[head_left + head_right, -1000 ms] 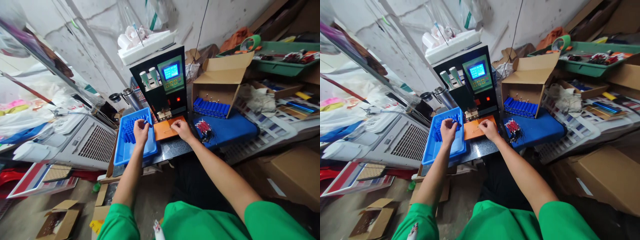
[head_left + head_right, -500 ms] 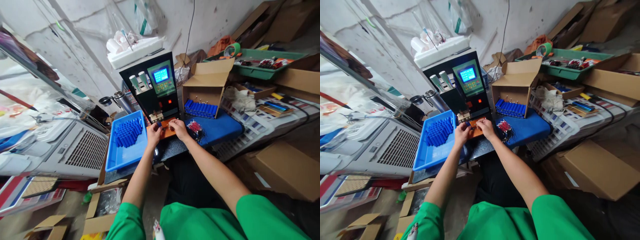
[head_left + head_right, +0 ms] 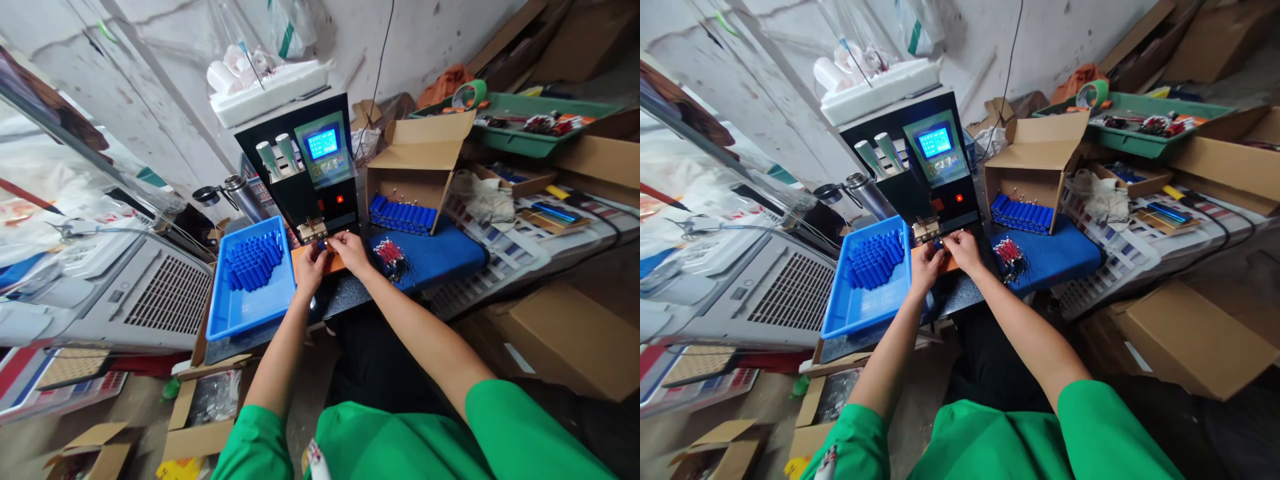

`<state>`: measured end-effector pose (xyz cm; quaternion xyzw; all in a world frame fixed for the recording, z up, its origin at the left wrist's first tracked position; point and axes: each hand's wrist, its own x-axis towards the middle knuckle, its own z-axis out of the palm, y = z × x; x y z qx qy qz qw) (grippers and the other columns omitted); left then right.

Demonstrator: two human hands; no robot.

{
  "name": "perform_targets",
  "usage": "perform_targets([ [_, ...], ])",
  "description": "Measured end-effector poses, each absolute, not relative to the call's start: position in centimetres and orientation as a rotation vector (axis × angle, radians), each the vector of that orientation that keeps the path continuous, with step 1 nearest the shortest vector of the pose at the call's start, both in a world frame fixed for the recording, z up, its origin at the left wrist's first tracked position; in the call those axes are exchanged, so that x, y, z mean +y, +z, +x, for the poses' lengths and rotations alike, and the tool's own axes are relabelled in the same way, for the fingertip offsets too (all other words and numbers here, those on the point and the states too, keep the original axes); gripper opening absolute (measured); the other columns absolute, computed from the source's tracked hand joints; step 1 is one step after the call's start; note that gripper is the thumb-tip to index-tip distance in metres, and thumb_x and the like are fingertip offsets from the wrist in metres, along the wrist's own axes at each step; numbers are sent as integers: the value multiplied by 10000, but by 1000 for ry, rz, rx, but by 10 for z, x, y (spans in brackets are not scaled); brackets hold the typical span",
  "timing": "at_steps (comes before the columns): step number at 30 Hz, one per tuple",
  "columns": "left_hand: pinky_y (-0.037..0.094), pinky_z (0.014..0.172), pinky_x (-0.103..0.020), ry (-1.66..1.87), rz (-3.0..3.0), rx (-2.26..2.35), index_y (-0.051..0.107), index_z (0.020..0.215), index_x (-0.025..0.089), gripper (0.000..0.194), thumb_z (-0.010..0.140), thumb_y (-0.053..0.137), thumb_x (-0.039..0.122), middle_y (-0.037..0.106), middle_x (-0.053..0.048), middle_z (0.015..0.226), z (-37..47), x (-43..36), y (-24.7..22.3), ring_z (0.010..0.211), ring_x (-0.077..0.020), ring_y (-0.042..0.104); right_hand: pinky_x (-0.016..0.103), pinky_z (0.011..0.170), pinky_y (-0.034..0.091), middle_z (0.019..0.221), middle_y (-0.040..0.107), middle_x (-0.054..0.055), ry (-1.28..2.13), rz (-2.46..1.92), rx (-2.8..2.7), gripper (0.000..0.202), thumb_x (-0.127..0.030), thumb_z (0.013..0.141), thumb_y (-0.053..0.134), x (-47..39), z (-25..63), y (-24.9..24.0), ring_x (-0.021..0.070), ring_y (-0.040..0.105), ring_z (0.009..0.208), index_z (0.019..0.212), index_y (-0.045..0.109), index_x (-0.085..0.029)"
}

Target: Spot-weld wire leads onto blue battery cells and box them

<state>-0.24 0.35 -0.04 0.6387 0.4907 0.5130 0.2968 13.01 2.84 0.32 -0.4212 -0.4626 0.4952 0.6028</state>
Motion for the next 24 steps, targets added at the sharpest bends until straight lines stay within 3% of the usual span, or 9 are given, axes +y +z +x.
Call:
perform_targets([
  [7,551,876,-343,1397,1667,1349,666,1074,168,227,894,624,300,747,-80,1025,2,2,-6,923,-198,699,291,664,480,727,712,43,1133,-1033,-1181,133,-302,767,621,36,127,8,196,657,719,715,648,-182],
  [13,536,926,-349,1404,1675,1380,673,1121,180,264,902,627,320,743,-75,1064,2,1,-9,961,-197,692,277,653,477,716,702,28,1091,-1068,-1236,150,-316,788,624,38,125,1,183,640,694,718,652,-186],
  [24,531,828,-312,1439,1694,1394,675,1054,181,226,897,627,336,726,-49,959,1,-2,-7,862,-176,661,275,654,467,715,686,23,1136,-1041,-1206,167,-359,764,620,36,121,4,181,629,693,725,620,-196],
])
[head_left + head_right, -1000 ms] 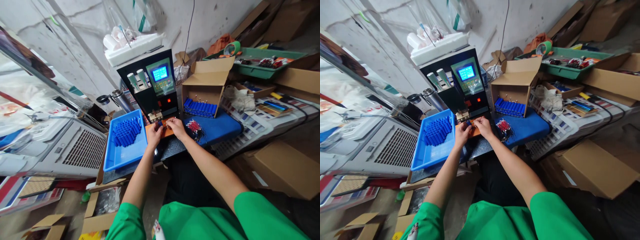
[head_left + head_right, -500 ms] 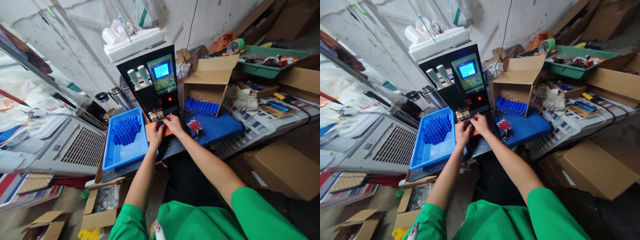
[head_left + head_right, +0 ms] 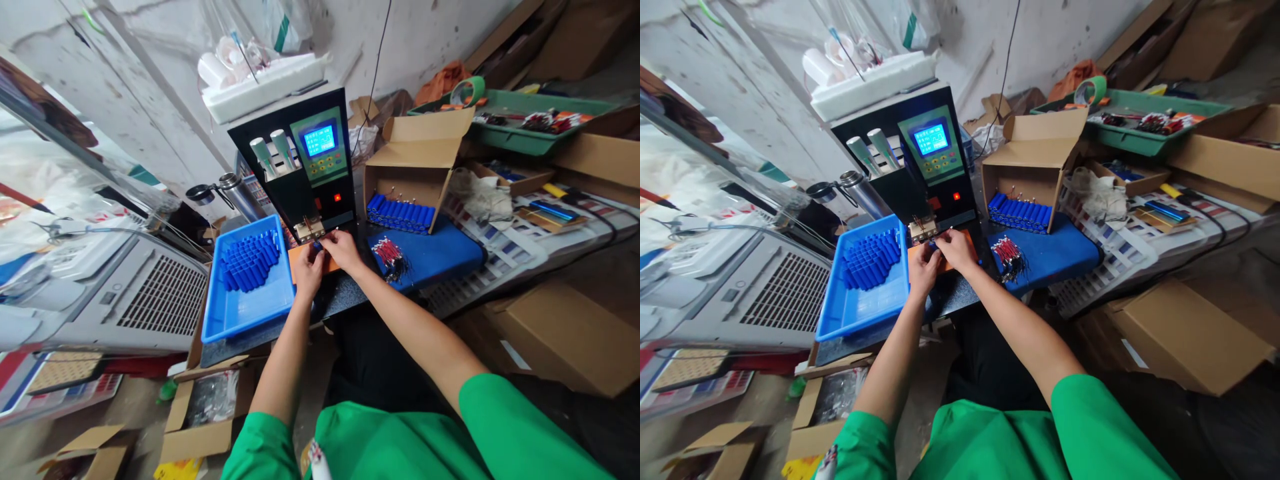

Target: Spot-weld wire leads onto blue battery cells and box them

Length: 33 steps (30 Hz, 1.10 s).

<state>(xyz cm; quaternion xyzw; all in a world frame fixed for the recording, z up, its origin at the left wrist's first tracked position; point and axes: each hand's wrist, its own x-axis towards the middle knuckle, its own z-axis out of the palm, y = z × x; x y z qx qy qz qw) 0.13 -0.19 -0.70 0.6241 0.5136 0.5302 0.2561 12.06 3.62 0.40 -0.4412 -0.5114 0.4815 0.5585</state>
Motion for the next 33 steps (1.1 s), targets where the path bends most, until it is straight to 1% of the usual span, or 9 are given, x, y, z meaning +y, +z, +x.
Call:
perform_targets([
  [9,519,812,-313,1418,1697,1414,673,1071,184,226,904,621,328,725,-47,963,3,-5,-3,852,-177,659,281,710,501,761,719,28,1114,-1118,-1236,176,-368,774,641,35,122,5,189,661,748,755,643,-193],
  [15,520,802,-306,1402,1689,1452,672,1071,189,238,903,625,352,726,-39,948,2,-4,-5,835,-171,657,281,681,483,762,710,39,1101,-1074,-1241,162,-345,776,628,33,123,9,192,644,739,734,621,-189],
  [22,542,847,-328,1421,1689,1400,670,1078,190,242,904,620,351,735,-52,999,3,-4,-4,908,-193,676,280,693,489,775,713,41,1093,-1087,-1259,143,-331,782,627,34,123,8,194,647,759,744,626,-192],
  [27,534,833,-320,1399,1701,1430,675,1059,183,243,905,616,361,722,-45,948,2,-4,-5,857,-180,661,278,695,482,786,710,41,1075,-1102,-1270,137,-331,785,624,34,123,8,194,646,768,761,637,-196],
  [33,540,848,-326,1413,1707,1433,679,1064,177,239,901,618,341,730,-56,974,1,-3,-7,887,-188,670,280,720,488,800,713,35,1082,-1079,-1288,146,-338,797,629,35,124,6,186,647,771,781,642,-194],
])
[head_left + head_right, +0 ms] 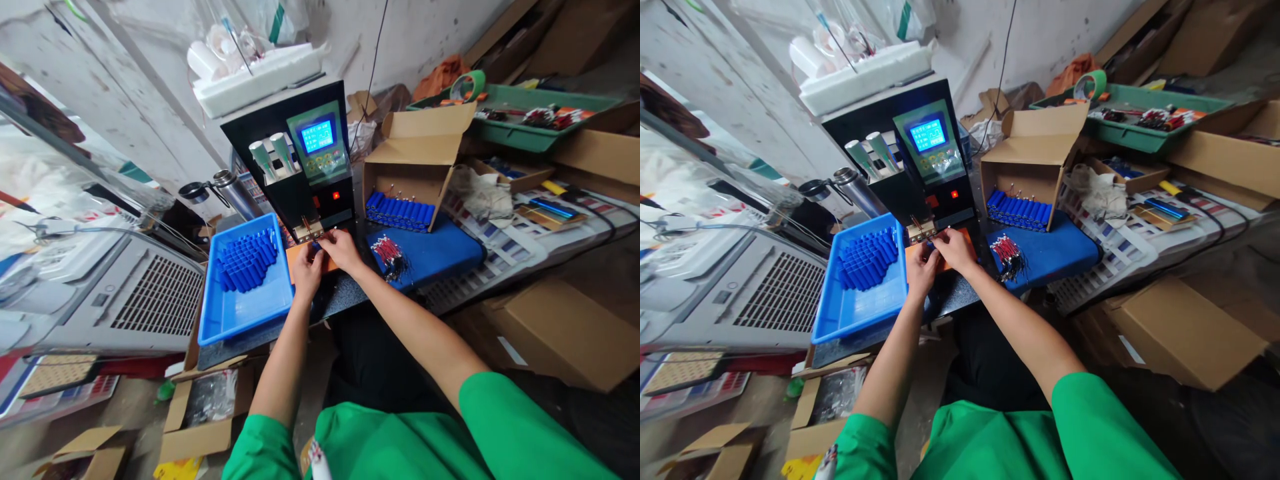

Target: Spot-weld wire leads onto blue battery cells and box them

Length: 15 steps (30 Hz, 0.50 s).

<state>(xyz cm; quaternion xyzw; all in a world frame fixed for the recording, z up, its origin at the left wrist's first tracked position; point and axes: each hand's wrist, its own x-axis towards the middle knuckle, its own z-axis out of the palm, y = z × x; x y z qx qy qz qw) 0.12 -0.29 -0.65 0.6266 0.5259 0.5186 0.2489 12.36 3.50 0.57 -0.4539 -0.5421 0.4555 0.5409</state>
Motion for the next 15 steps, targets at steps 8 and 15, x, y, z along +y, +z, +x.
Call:
perform_targets([
  [8,536,860,-334,1422,1705,1428,677,1064,182,250,897,621,359,733,-62,981,2,-3,-6,883,-189,668,290,760,481,824,706,25,1060,-1010,-1335,202,-397,795,647,28,135,-3,177,640,779,810,635,-197],
  [15,533,770,-298,1430,1719,1436,670,986,187,210,886,630,368,708,-33,869,4,-3,-4,777,-162,638,279,659,409,645,595,-17,1031,-1034,-1435,231,-389,754,633,25,145,0,141,520,646,642,577,-194],
])
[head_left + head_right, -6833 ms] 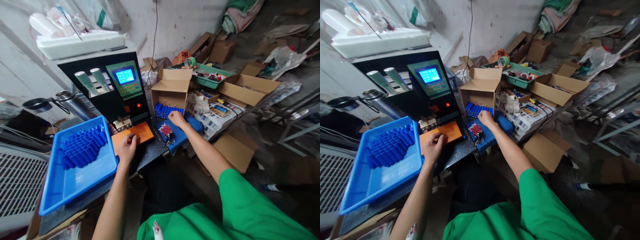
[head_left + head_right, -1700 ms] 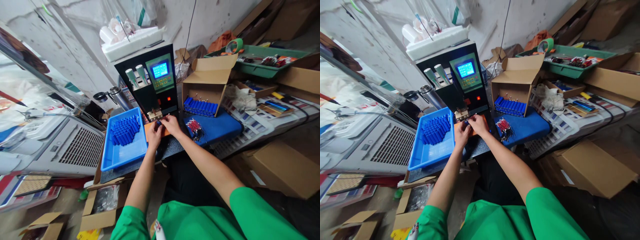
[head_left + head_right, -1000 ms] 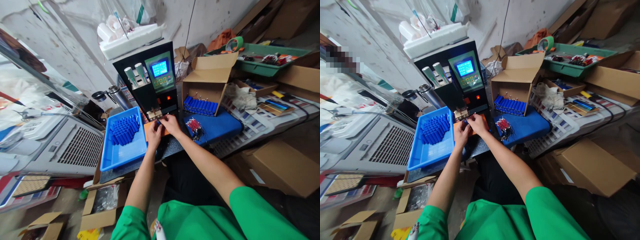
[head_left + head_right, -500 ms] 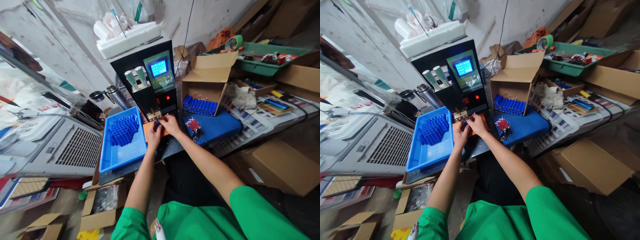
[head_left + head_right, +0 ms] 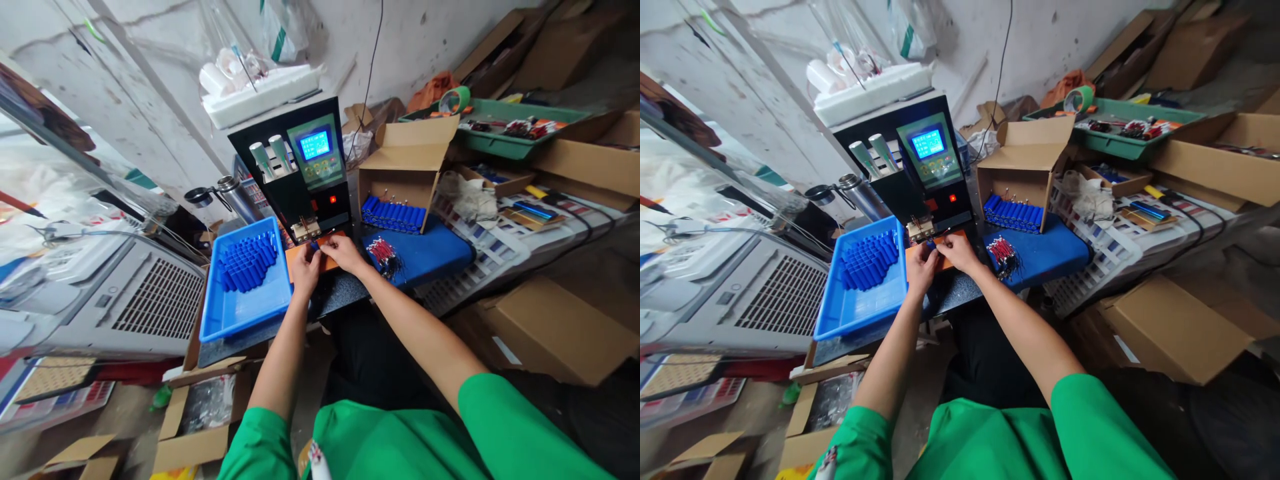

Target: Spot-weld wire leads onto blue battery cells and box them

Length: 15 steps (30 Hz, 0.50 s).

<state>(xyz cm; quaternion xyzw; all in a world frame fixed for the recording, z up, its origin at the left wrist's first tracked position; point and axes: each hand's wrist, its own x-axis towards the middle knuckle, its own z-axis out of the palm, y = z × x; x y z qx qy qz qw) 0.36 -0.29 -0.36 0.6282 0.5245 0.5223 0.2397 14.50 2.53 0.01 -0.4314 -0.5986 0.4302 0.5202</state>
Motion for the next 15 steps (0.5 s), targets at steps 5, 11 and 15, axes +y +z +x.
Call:
perform_targets([
  [5,547,825,-319,1467,1641,1416,676,999,188,244,847,680,379,718,-39,885,5,-2,0,819,-175,666,258,553,375,547,547,-21,1151,-985,-1384,274,-426,735,638,25,148,2,131,482,564,600,553,-203],
  [11,561,878,-357,1456,1532,1491,728,983,208,267,906,597,427,754,-69,997,-18,-12,3,965,-224,699,239,457,330,509,531,-26,1348,-971,-1250,329,-480,688,712,22,151,7,104,442,466,604,568,-196],
  [15,567,787,-366,1272,1710,1569,743,920,203,196,835,676,367,757,-66,893,-35,-21,-2,806,-215,692,241,468,336,518,546,-17,1367,-945,-1223,353,-500,686,725,22,153,6,106,457,473,601,571,-194],
])
